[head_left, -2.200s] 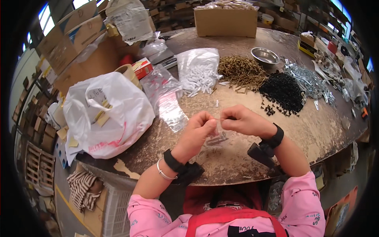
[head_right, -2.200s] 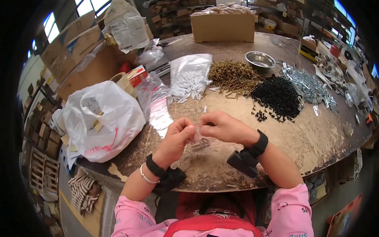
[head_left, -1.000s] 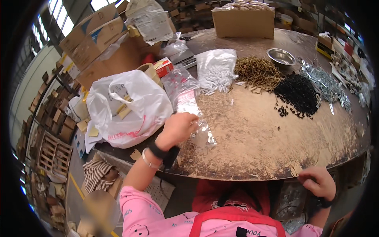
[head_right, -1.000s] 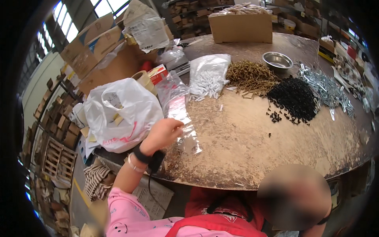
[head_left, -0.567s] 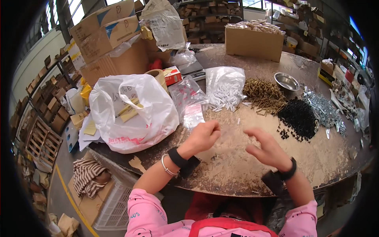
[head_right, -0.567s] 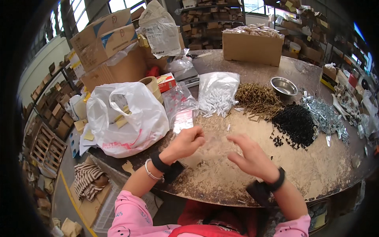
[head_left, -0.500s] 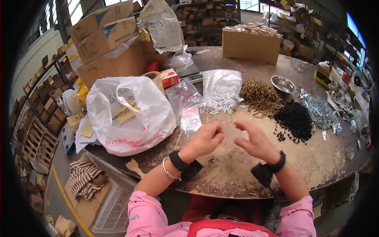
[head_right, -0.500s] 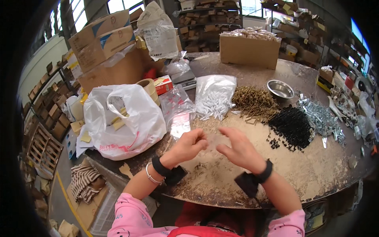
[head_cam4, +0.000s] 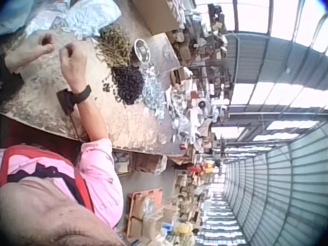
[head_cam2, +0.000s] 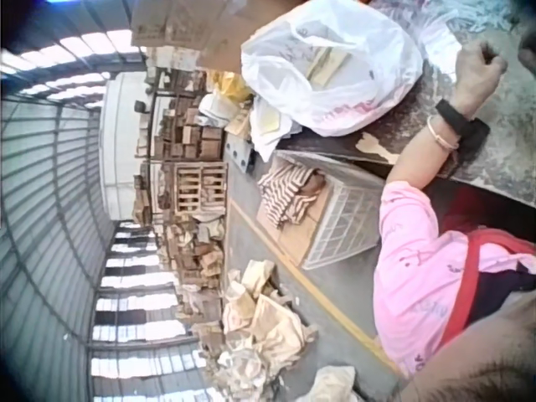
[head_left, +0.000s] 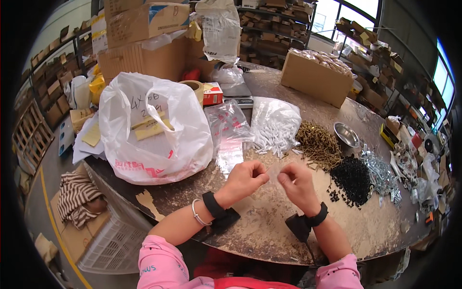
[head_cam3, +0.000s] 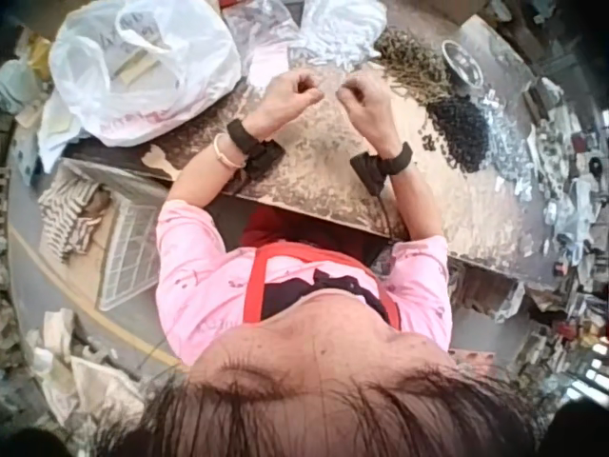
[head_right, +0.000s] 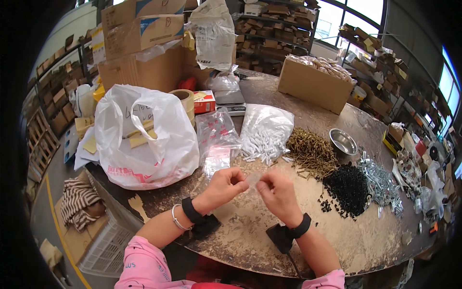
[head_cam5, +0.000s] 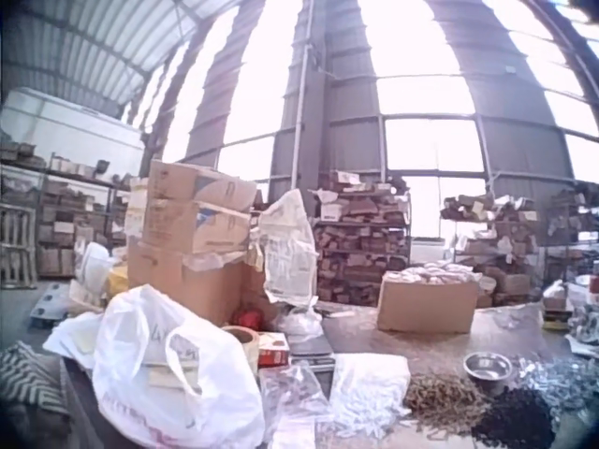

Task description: Sorting small black and silver hardware components on a workbench and placing them into individual small plastic bags.

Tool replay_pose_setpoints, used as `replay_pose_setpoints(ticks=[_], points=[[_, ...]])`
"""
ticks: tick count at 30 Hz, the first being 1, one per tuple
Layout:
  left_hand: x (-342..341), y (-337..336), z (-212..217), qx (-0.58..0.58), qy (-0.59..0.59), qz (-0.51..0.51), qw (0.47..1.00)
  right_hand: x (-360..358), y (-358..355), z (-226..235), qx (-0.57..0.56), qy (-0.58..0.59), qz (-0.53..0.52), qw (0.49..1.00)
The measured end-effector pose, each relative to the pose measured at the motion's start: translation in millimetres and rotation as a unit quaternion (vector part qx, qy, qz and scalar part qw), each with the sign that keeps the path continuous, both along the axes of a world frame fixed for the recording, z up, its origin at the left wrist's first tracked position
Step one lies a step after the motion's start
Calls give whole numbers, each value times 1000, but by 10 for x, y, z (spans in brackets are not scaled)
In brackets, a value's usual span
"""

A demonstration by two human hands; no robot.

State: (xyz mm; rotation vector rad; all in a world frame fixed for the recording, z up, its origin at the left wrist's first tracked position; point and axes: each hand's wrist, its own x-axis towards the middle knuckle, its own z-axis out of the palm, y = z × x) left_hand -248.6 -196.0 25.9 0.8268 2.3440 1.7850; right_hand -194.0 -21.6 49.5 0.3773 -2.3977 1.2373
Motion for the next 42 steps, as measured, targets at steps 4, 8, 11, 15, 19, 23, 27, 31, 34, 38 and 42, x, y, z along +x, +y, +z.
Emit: replay_pose_setpoints(ticks=[4,8,11,15,19,23,27,31,34,38,42], points=[[88,87,-31,14,30,15,999,-73,-85,-165,-68,-120,52,989],[85,88,-100,172,-135,-88,972,-46,-86,-77,-170,-169,79,968],[64,34,-20,195,-217,-131,948,-23,-94,-47,-227,-191,89,951],[120,90,-4,44,-30,-20,998,-60,-53,-143,-48,-137,34,989],[-12,34,-38,-2,81,92,992,-8,-28,-90,109,-85,-13,990],[39,28,-7,11,79,66,995,58,-134,52,129,161,-2,979],[3,-8,10,5,-9,12,1000,93,-138,6,313,208,-2,927],[-3,-120,68,40,40,-113,992,134,-62,38,315,144,7,938],[-24,-107,30,51,57,-226,971,113,-155,71,150,115,101,977],[-110,-123,-87,96,-120,-151,977,-277,44,39,22,62,11,998],[-169,-59,-119,147,-105,-103,978,-971,477,-210,206,-21,-74,975]])
